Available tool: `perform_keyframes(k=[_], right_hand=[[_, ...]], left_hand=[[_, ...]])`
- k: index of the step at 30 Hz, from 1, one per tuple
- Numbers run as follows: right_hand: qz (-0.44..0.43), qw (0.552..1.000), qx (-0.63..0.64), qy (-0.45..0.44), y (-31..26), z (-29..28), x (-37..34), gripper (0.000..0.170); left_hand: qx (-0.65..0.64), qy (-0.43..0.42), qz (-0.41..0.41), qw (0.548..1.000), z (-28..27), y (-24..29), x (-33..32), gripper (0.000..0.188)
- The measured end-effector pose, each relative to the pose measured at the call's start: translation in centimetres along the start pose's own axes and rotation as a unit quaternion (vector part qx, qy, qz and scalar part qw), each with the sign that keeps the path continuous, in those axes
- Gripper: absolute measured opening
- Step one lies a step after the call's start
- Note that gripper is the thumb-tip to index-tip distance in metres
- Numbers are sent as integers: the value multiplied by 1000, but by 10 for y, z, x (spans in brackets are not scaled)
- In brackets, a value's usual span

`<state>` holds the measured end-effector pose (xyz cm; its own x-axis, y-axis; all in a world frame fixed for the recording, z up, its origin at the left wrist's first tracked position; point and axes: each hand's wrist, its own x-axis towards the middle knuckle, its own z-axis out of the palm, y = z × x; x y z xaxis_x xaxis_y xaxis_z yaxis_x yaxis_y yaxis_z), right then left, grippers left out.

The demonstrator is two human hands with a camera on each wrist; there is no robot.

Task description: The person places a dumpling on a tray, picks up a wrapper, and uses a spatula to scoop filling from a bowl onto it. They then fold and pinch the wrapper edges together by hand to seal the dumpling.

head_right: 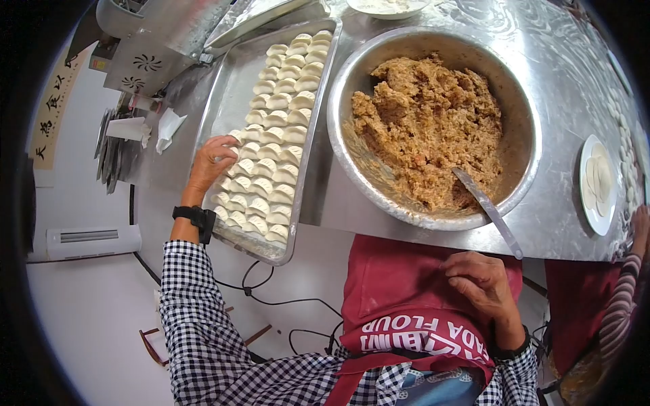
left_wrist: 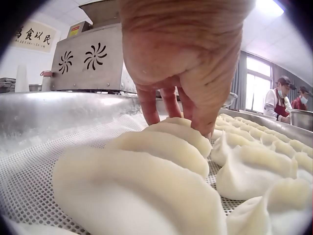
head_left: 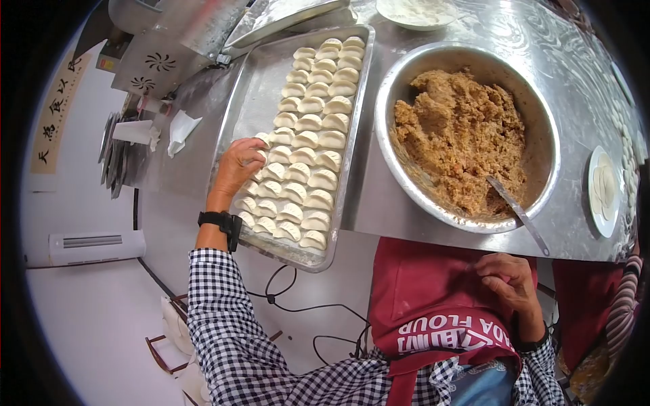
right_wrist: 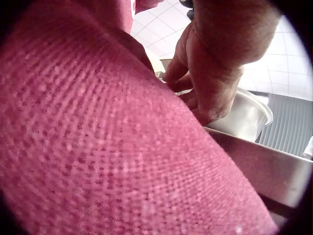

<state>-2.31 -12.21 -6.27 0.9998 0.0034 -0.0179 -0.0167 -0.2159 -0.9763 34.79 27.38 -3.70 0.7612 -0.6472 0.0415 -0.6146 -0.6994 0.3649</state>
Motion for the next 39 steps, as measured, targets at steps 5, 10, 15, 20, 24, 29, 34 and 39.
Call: perform_keyframes(k=[5, 10, 15, 20, 24, 29, 34, 39], right_hand=[[3, 1000, -6, -6, -1, -1, -1, 11], [17, 1000, 0, -16, 1, 0, -2, 10], [31, 999, 4, -2, -4, -2, -5, 9], [1, 1000, 3, 6, 2, -2, -8, 9], [30, 1000, -1, 9, -10, -8, -6, 8], [9, 1000, 7, 22, -12, -21, -13, 9], [-19, 998, 63, -8, -40, -65, -39, 10], [-30, 985, 135, 99, -40, -116, -68, 11]], left_hand=[[-20, 22, 7, 1000, -4, 3, -2, 10], [-40, 82, -33, 995, -13, 33, 20, 17], [17, 48, -41, 998, 6, 27, 43, 19], [15, 30, -77, 996, 16, 19, 50, 17], [14, 25, -78, 997, 17, 18, 53, 14], [-11, 16, -32, 999, 14, 4, 53, 16], [12, -25, -38, 999, 12, 6, 62, 19], [-24, 14, -33, 999, 20, -2, 61, 13]])
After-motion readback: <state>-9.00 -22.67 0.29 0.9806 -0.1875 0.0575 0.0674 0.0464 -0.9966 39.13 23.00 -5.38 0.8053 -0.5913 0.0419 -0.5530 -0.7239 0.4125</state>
